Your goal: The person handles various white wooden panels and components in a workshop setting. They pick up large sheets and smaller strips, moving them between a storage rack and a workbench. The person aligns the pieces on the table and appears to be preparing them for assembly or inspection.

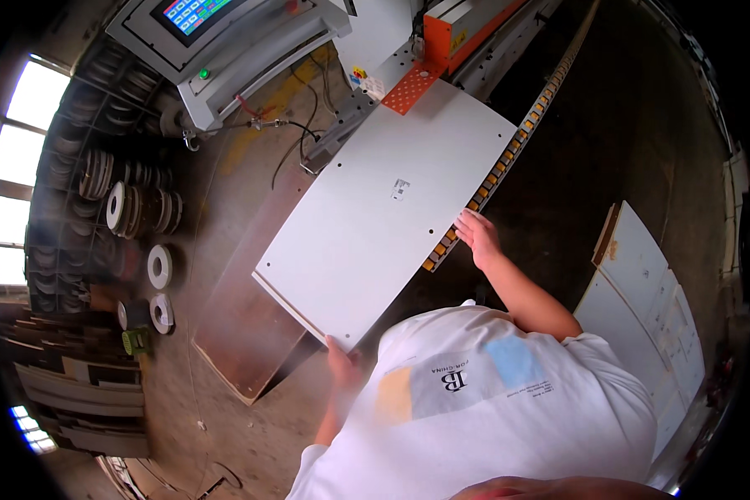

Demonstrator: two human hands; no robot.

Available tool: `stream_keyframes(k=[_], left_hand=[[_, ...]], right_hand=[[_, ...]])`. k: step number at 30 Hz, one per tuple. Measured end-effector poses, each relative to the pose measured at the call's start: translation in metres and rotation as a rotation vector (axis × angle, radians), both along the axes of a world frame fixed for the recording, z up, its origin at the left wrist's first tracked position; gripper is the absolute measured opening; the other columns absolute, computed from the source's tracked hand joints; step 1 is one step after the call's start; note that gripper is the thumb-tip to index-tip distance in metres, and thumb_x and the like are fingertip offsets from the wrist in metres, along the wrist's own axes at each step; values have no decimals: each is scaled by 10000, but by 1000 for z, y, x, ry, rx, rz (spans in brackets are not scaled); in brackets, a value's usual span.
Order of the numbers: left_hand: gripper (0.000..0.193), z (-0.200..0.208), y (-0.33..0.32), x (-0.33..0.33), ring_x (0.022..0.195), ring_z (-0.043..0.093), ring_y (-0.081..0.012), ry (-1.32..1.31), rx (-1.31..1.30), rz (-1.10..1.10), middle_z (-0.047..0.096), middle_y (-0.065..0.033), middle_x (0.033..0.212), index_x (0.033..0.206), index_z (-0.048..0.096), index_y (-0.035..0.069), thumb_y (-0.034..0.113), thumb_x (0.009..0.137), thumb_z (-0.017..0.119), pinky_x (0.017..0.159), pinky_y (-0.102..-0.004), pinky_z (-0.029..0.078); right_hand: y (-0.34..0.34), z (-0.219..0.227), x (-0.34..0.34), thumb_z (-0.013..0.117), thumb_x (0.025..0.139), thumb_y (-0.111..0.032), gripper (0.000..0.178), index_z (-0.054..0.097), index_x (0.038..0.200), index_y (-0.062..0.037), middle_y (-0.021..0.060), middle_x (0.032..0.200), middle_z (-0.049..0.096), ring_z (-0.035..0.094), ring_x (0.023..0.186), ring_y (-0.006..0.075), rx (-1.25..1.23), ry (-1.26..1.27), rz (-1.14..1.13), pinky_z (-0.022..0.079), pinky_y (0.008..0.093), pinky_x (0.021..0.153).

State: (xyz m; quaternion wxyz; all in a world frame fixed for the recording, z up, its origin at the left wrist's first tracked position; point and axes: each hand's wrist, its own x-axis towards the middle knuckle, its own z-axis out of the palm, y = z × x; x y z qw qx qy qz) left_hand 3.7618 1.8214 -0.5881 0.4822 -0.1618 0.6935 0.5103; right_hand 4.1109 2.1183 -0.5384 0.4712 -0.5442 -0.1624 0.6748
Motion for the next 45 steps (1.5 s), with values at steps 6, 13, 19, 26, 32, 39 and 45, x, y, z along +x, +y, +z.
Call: stream_keyframes(k=[6, 13, 19, 26, 32, 39, 45], left_hand=[[525, 3, 55, 43, 617, 556, -232, -39, -31, 28, 602, -55, 802, 1052, 580, 146, 659, 943, 569, 568, -380, 484], [510, 12, 109, 73, 712, 581, -242, -127, -45, -46, 616, -54, 892, 1115, 562, 168, 651, 950, 566, 635, -404, 511], [638, 11, 153, 95, 962, 613, -306, -224, 85, -271, 563, -69, 1228, 1397, 441, 197, 668, 971, 501, 822, -488, 494], [762, 21, 193, 129, 1310, 434, -307, -62, 216, -661, 367, -93, 1503, 1571, 255, 143, 628, 1011, 432, 1058, -458, 414], [814, 60, 227, 153, 1416, 349, -331, 33, 13, -886, 317, -140, 1564, 1560, 300, 100, 672, 993, 414, 1107, -407, 366], [403, 28, 246, 142, 1062, 566, -262, 1184, 558, -965, 518, -142, 1254, 1304, 523, -26, 272, 1034, 536, 947, -358, 469], [282, 74, 288, 289, 960, 648, -174, 285, 531, -1428, 669, -84, 1052, 1180, 623, 42, 268, 1019, 567, 852, -307, 502]], right_hand=[[45, -2, 36, 677, 962, -294, 604, 483, 1432, 32, 141, 1369, 588, 572, 1292, 275, 55, -19, -9, 457, 401, 1091], [45, 2, 54, 666, 981, -294, 655, 406, 1481, 39, 142, 1445, 528, 514, 1356, 261, 202, -16, -52, 461, 406, 1062], [-59, -46, 101, 678, 959, -367, 686, 413, 1518, -70, 119, 1415, 598, 591, 1276, 248, 62, -395, 247, 467, 363, 1040], [-290, -138, 186, 734, 881, -512, 753, 527, 1417, -25, 182, 1340, 636, 601, 1256, 287, -275, -835, 394, 469, 379, 1044], [-410, -166, 189, 738, 897, -327, 297, 754, 1029, -62, 86, 954, 730, 679, 882, 205, -524, 74, -351, 542, 368, 776], [-409, -235, 247, 627, 916, -363, 281, 759, 982, -123, 108, 902, 733, 687, 861, 289, -148, -909, 165, 529, 381, 757], [-361, -149, 309, 570, 898, -486, 377, 760, 918, -161, 98, 895, 738, 685, 878, 341, -408, -1046, 112, 538, 439, 774]])
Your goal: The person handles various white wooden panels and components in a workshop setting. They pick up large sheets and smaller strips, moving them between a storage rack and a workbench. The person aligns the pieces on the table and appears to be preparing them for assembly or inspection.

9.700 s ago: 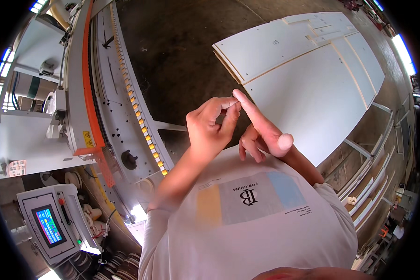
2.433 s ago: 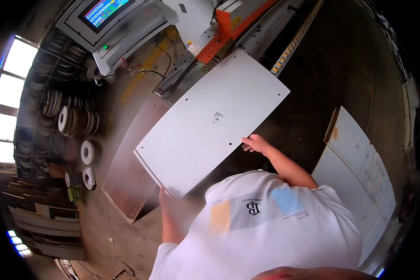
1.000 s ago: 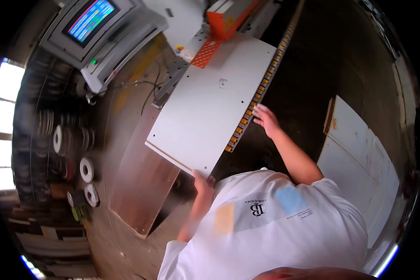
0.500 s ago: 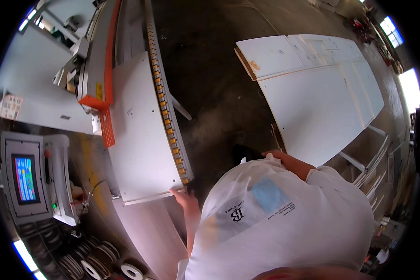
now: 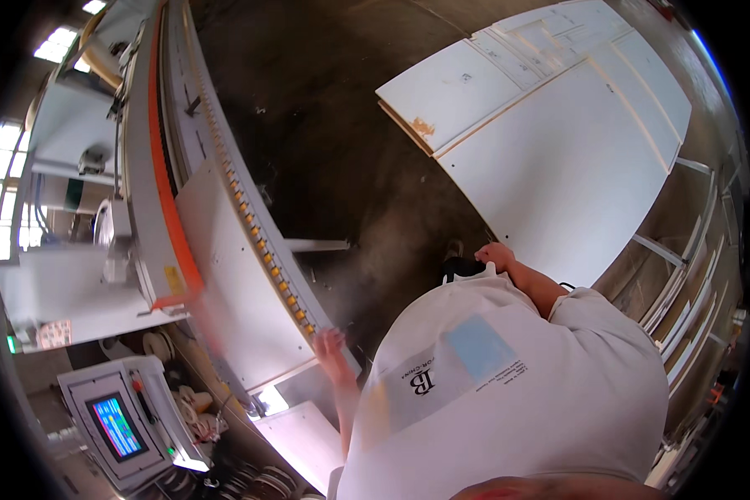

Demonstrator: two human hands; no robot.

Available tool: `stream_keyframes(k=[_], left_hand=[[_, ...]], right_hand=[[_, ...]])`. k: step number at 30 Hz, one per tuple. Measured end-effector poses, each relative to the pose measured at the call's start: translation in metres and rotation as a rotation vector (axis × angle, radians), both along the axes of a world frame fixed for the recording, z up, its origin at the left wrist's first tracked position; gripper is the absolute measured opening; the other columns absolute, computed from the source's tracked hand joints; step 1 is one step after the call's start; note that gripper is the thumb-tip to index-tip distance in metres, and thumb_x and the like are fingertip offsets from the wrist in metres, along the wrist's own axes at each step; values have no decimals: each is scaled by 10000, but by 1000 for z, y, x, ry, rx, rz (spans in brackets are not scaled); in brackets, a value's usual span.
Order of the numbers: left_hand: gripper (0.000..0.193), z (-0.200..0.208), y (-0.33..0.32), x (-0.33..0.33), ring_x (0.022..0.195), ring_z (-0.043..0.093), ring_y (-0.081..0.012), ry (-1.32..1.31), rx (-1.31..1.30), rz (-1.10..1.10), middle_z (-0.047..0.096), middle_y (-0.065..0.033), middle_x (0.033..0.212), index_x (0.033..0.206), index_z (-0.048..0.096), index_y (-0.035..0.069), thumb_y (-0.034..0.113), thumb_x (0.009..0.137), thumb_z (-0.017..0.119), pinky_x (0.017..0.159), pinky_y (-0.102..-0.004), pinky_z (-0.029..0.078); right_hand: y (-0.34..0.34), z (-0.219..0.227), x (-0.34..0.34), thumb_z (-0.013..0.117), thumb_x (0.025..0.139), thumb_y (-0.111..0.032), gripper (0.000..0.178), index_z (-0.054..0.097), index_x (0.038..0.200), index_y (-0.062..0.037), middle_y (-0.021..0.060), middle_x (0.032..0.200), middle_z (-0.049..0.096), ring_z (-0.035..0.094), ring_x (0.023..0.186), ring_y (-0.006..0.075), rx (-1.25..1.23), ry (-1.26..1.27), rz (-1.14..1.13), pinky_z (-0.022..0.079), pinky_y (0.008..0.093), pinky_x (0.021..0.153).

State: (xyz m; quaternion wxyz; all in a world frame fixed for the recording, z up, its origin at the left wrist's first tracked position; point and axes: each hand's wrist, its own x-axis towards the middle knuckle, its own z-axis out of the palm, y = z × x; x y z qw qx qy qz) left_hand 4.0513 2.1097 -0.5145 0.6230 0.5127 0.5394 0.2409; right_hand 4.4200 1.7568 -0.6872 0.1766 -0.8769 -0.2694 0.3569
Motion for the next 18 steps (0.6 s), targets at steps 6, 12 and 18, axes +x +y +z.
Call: stream_keyframes(k=[6, 12, 18], left_hand=[[264, -51, 12, 143, 804, 687, -166, -28, -143, -406, 724, -106, 954, 1126, 672, 29, 250, 993, 614, 707, -269, 531], [300, -79, 45, 288, 782, 673, -143, 113, -264, -779, 726, -96, 978, 1136, 666, 25, 286, 994, 621, 680, -259, 516], [242, -146, 101, 444, 706, 620, -110, 178, -376, -975, 675, -49, 873, 1108, 646, 49, 257, 992, 606, 616, -240, 477]], right_hand=[[4, 43, 63, 647, 888, -471, 415, 752, 875, -70, 83, 817, 731, 672, 707, 222, 70, 408, -565, 534, 365, 677], [-44, 2, 63, 677, 942, -406, 417, 734, 918, 7, 86, 880, 724, 649, 687, 169, 319, 576, -1015, 534, 319, 651], [-91, -56, -17, 617, 932, -532, 519, 774, 913, -38, 81, 767, 716, 656, 670, 165, 207, 433, -1211, 532, 350, 653]])
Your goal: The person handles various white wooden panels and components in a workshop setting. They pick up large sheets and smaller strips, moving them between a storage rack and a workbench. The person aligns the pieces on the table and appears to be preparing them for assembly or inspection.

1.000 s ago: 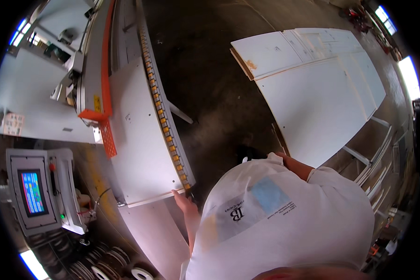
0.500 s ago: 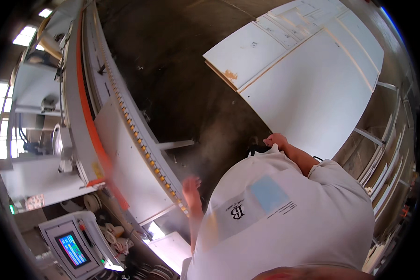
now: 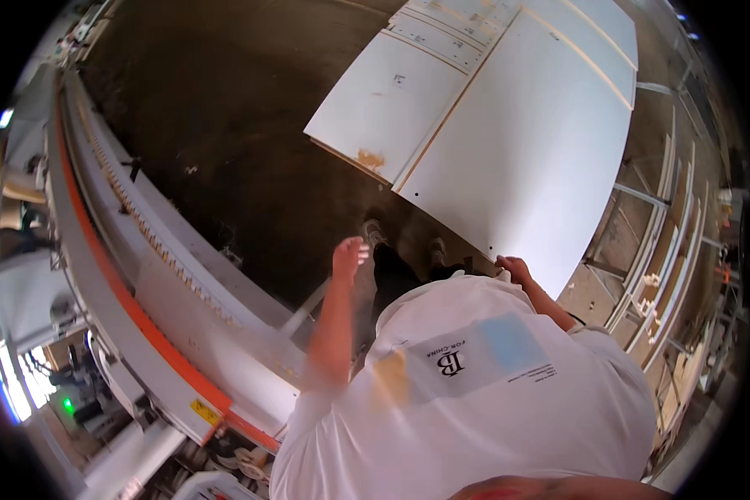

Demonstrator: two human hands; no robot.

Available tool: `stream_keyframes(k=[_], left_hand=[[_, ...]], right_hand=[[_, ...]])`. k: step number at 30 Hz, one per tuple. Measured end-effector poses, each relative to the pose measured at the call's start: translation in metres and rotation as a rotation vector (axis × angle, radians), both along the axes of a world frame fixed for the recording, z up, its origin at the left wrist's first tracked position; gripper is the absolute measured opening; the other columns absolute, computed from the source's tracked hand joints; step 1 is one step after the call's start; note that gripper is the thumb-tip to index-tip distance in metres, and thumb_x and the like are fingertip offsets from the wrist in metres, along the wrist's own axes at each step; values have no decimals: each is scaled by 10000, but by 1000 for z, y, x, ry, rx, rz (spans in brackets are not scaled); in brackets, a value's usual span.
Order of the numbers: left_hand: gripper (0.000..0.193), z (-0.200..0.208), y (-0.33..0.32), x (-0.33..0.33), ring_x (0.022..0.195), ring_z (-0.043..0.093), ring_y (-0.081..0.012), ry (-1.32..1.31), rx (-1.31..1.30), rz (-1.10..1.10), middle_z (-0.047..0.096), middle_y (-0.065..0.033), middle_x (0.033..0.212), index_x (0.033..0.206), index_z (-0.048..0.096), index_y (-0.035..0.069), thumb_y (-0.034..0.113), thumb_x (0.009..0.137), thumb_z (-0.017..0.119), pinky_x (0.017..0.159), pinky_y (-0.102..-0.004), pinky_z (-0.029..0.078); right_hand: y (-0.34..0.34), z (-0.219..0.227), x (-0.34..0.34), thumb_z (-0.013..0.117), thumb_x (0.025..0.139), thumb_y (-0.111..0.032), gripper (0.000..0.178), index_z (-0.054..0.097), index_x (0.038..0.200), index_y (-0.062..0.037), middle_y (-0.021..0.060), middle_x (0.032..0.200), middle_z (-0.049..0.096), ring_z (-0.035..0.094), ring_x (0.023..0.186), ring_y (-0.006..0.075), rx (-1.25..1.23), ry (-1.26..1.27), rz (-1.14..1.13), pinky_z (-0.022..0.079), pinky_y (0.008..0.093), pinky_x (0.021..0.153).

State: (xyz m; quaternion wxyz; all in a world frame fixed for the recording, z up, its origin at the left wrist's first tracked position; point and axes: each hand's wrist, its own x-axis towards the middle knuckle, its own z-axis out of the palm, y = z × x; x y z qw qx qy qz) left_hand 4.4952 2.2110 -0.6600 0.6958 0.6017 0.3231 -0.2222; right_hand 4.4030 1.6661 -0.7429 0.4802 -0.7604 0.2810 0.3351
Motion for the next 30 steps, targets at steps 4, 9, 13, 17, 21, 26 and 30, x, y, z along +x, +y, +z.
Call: stream_keyframes(k=[4, 9, 13, 17, 21, 26, 30], left_hand=[[112, -55, 27, 118, 615, 518, -67, 64, -221, 78, 564, 21, 761, 988, 616, 105, 210, 992, 578, 509, -211, 381], [208, -133, 42, 224, 695, 567, -115, 101, -140, 198, 571, 23, 805, 961, 564, 134, 330, 1032, 563, 607, -277, 459], [286, -174, 35, 275, 745, 594, -140, 163, -133, 199, 586, 8, 833, 989, 543, 117, 397, 1027, 581, 677, -333, 508], [300, -193, 17, 297, 697, 589, -136, 213, -137, 209, 588, 3, 817, 1003, 555, 107, 399, 1007, 624, 639, -342, 517], [353, -200, 25, 295, 715, 586, -150, 135, -231, 160, 572, -21, 838, 1019, 535, 73, 387, 969, 688, 601, -328, 495], [299, -170, 51, 283, 624, 539, -147, 65, -315, 324, 544, -23, 786, 975, 526, 66, 323, 983, 679, 573, -317, 487], [271, -140, 92, 254, 661, 576, -179, 88, -509, 335, 615, -49, 869, 1074, 580, 74, 313, 985, 670, 627, -405, 532]], right_hand=[[38, 51, -32, 649, 928, -511, 474, 783, 917, -56, 78, 782, 724, 670, 706, 176, -117, -7, -51, 537, 340, 667], [122, 129, -30, 708, 919, -414, 398, 768, 985, -27, 101, 853, 744, 695, 790, 181, -156, 203, -272, 545, 335, 712], [161, 180, -32, 703, 926, -392, 397, 750, 1039, -14, 88, 843, 735, 683, 755, 165, -195, 161, -286, 540, 335, 690], [173, 190, -59, 698, 932, -397, 406, 742, 1030, -5, 85, 874, 730, 676, 784, 160, -212, 200, -312, 536, 326, 705], [191, 202, -53, 688, 946, -345, 350, 737, 1033, -9, 63, 851, 712, 659, 795, 146, -178, 221, -358, 527, 310, 715], [206, 215, -17, 682, 954, -324, 317, 740, 1032, -23, 49, 828, 704, 648, 763, 124, -81, 222, -446, 520, 287, 693], [205, 204, -5, 692, 951, -336, 322, 741, 1029, -27, 39, 808, 694, 637, 727, 114, -40, 196, -424, 511, 272, 669]])
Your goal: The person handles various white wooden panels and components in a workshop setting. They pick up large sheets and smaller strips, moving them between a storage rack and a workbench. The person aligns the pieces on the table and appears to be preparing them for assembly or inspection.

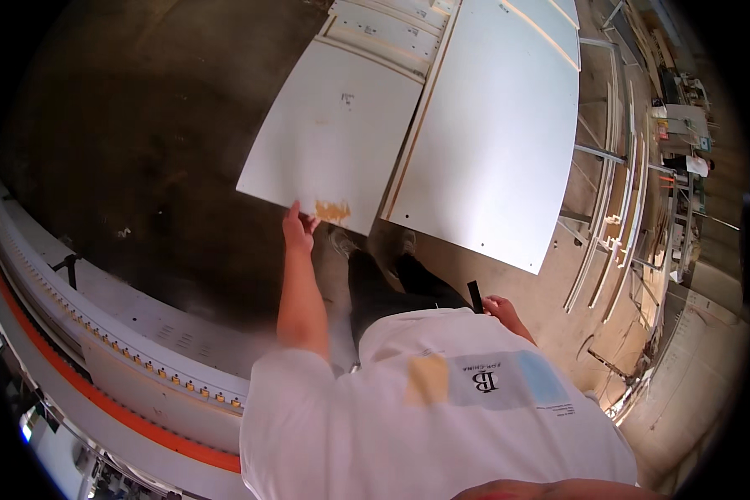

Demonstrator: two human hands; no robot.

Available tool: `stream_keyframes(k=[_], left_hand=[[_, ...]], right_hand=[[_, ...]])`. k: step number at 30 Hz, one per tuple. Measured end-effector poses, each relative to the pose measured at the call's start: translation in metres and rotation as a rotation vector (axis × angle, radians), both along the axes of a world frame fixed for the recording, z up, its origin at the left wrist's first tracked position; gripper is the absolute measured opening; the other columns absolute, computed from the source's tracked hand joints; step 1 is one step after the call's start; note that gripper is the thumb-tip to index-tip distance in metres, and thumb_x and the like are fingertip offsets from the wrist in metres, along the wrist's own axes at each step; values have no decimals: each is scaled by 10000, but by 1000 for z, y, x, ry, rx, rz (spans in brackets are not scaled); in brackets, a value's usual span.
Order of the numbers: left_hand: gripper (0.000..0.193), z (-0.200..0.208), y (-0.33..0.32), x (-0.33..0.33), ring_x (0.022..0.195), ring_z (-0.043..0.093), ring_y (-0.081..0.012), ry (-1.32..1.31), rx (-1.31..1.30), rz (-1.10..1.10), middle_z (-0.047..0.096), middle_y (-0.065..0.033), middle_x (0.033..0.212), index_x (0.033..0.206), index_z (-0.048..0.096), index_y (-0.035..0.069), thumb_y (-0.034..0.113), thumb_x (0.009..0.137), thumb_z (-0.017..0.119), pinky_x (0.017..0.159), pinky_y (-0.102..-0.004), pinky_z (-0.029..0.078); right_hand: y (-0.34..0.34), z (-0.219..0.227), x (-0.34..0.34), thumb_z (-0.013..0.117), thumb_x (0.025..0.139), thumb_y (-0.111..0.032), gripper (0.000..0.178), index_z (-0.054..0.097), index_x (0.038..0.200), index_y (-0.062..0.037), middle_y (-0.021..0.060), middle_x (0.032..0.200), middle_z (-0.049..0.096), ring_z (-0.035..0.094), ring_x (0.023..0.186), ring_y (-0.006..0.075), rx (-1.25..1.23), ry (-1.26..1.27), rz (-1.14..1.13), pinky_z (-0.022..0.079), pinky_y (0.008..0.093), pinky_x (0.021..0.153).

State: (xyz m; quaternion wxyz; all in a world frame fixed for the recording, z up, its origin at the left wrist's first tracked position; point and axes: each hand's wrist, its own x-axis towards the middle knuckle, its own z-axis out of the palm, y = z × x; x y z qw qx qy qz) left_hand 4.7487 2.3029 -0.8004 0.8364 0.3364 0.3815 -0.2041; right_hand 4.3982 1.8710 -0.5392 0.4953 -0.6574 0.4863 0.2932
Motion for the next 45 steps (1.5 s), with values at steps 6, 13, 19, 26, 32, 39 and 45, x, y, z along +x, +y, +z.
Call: stream_keyframes(k=[6, 13, 19, 26, 32, 39, 45], left_hand=[[445, 108, -3, 2, 1111, 654, -266, -92, -84, -153, 660, -77, 1240, 1328, 566, 60, 352, 998, 631, 837, -495, 580], [439, 178, -26, 3, 1115, 655, -270, -237, 121, 1, 655, -85, 1253, 1337, 542, 33, 330, 1016, 579, 871, -446, 558], [322, 299, -34, -72, 1058, 663, -260, -192, -149, 190, 663, -92, 1205, 1253, 572, 22, 208, 991, 576, 771, -399, 576], [226, 402, -60, -182, 962, 696, -213, -63, -79, 565, 694, -50, 1100, 1140, 604, 49, 204, 975, 601, 669, -300, 592], [245, 425, -90, -259, 901, 707, -231, -96, 18, 793, 703, -77, 1038, 1131, 608, 12, 197, 970, 617, 693, -315, 629], [400, 450, -67, -352, 865, 735, -258, -97, 120, 928, 728, -131, 1033, 1145, 596, 15, 384, 998, 545, 651, -356, 619], [815, 485, -54, -391, 1259, 601, -323, -275, 517, 745, 621, -204, 1350, 1438, 436, -55, 638, 1035, 295, 951, -466, 539]], right_hand=[[-12, -42, 31, 686, 961, -346, 333, 735, 1043, -27, 30, 844, 701, 629, 749, 113, -20, -80, 124, 505, 279, 681], [-12, -28, 138, 686, 939, -409, 360, 749, 1089, -88, 62, 887, 733, 663, 831, 148, -210, -265, 469, 534, 317, 755], [35, 16, 269, 822, 778, -293, 771, 482, 1449, -121, 79, 1495, 505, 478, 1353, 307, -600, -1033, 928, 395, 447, 1118], [112, 56, 355, 834, 699, -226, 632, 608, 1282, -139, 37, 1282, 673, 594, 1223, 289, -416, -1701, 830, 406, 456, 1112], [163, 70, 357, 777, 717, -123, 247, 728, 957, -152, -1, 969, 744, 681, 978, 232, 14, -1878, 1243, 479, 436, 1024], [197, 119, 295, 872, 624, -129, 297, 701, 866, -150, 21, 781, 673, 672, 771, 230, 411, -2110, 1361, 581, 393, 846], [215, 174, 237, 889, 744, -240, 301, 681, 822, -37, 66, 753, 642, 616, 652, 194, 532, -1650, 1281, 472, 309, 607]])
